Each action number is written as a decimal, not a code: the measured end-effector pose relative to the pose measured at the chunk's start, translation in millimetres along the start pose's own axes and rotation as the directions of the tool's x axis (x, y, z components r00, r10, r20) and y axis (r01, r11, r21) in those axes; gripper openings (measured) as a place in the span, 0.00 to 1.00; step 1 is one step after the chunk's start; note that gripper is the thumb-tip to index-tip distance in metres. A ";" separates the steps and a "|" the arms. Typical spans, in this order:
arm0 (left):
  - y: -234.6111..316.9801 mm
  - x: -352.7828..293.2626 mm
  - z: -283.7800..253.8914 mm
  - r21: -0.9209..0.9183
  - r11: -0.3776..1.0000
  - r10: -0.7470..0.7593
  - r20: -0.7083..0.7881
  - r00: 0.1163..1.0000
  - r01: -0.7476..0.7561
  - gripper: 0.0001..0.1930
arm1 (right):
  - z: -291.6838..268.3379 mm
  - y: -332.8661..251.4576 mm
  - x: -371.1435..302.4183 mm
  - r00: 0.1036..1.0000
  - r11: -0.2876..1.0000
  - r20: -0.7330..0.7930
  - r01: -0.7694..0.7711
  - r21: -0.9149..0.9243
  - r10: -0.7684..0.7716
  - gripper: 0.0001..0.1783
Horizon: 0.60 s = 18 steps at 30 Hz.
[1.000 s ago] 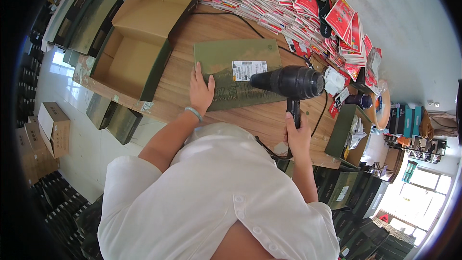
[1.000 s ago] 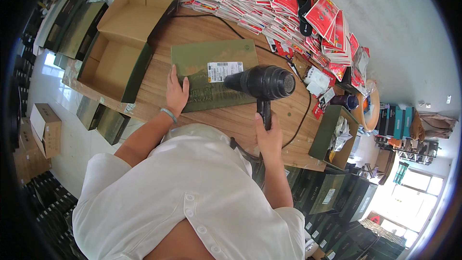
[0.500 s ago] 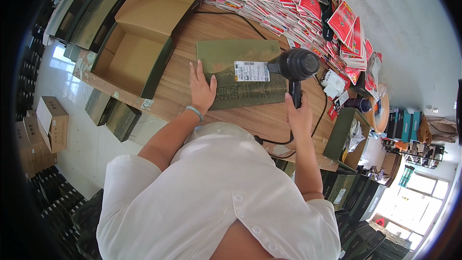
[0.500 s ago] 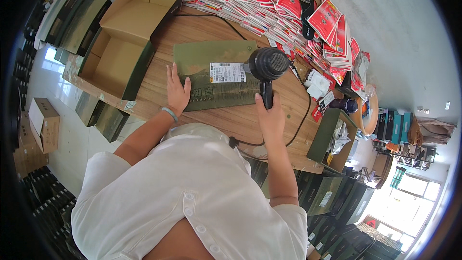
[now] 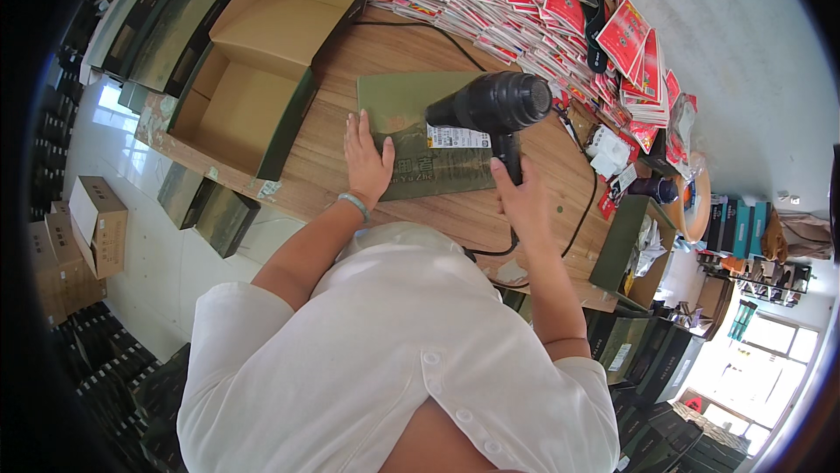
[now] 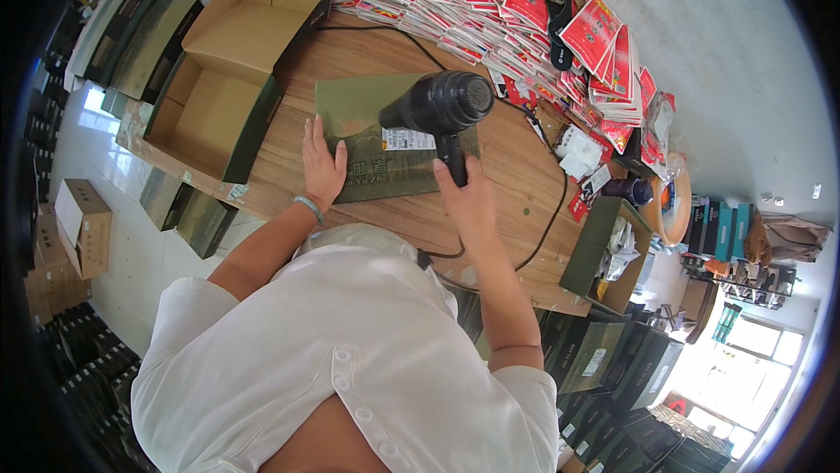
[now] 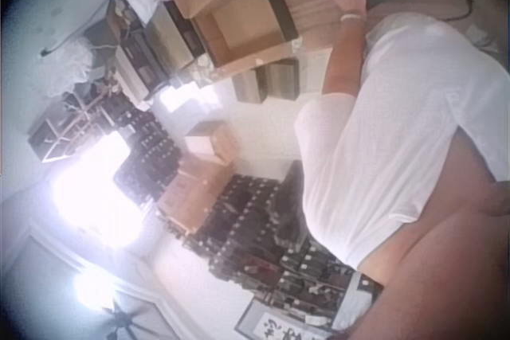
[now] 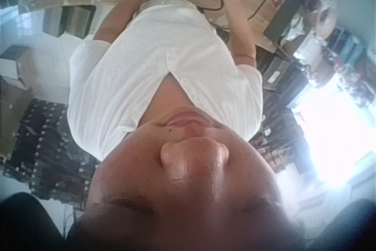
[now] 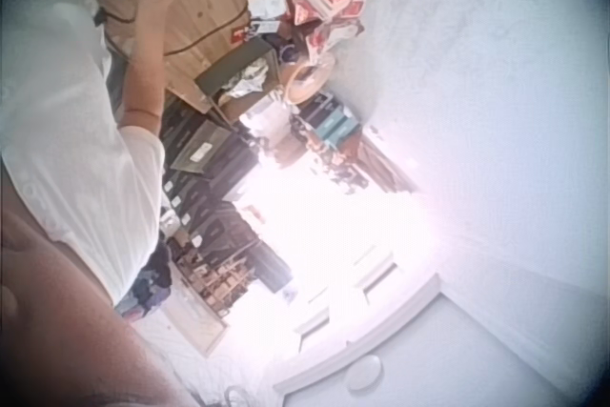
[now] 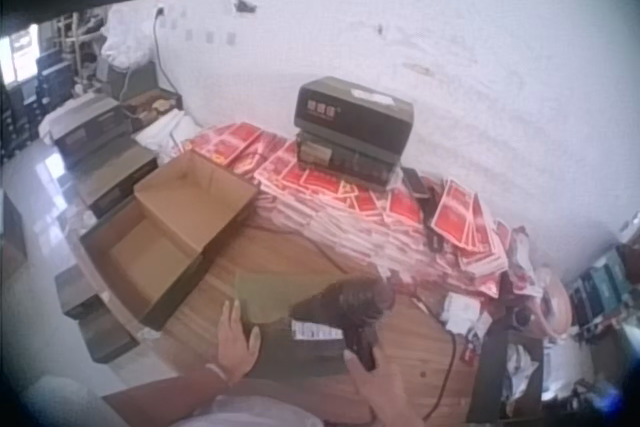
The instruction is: The person packs shoes into green cardboard boxes, places tissue paper on top, closes the lids, and uses a heat gun to apply heat to the shipping labels. The person then stacks the sealed boxes on the floor.
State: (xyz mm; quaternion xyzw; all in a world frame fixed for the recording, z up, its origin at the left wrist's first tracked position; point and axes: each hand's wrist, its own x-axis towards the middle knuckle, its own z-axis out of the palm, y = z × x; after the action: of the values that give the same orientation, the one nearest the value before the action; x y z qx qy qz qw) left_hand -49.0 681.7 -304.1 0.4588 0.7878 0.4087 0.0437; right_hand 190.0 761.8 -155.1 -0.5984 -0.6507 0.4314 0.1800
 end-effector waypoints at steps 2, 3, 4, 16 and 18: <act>0.3 0.2 0.2 0.005 1.000 0.017 -0.012 1.000 -0.017 0.36 | 9.6 -10.6 -7.2 0.991 0.986 -0.068 0.102 -0.132 -0.112 0.27; 0.6 0.2 0.0 0.004 1.000 0.016 -0.009 1.000 -0.016 0.36 | 12.4 -14.5 -9.9 0.981 0.969 -0.097 0.148 -0.200 -0.170 0.28; 0.9 0.0 -0.7 0.002 1.000 0.014 -0.007 1.000 -0.014 0.36 | 12.6 -15.1 -9.6 0.991 0.980 -0.060 0.109 -0.165 -0.120 0.28; -1.7 -0.6 1.6 0.000 0.999 0.034 -0.024 0.999 -0.034 0.36 | 8.1 -10.8 -22.4 0.999 0.995 -0.010 0.051 -0.083 -0.052 0.27; -2.1 -1.4 1.2 -0.003 0.999 0.036 -0.024 0.999 -0.036 0.36 | 1.0 -12.9 -25.4 0.990 0.994 0.099 -0.098 -0.047 0.103 0.27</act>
State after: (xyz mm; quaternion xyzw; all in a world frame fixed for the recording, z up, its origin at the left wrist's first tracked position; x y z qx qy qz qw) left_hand -49.2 680.8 -306.8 0.4679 0.7791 0.4163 0.0275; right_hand 186.7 738.8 -138.5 -0.6114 -0.6368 0.4562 0.1123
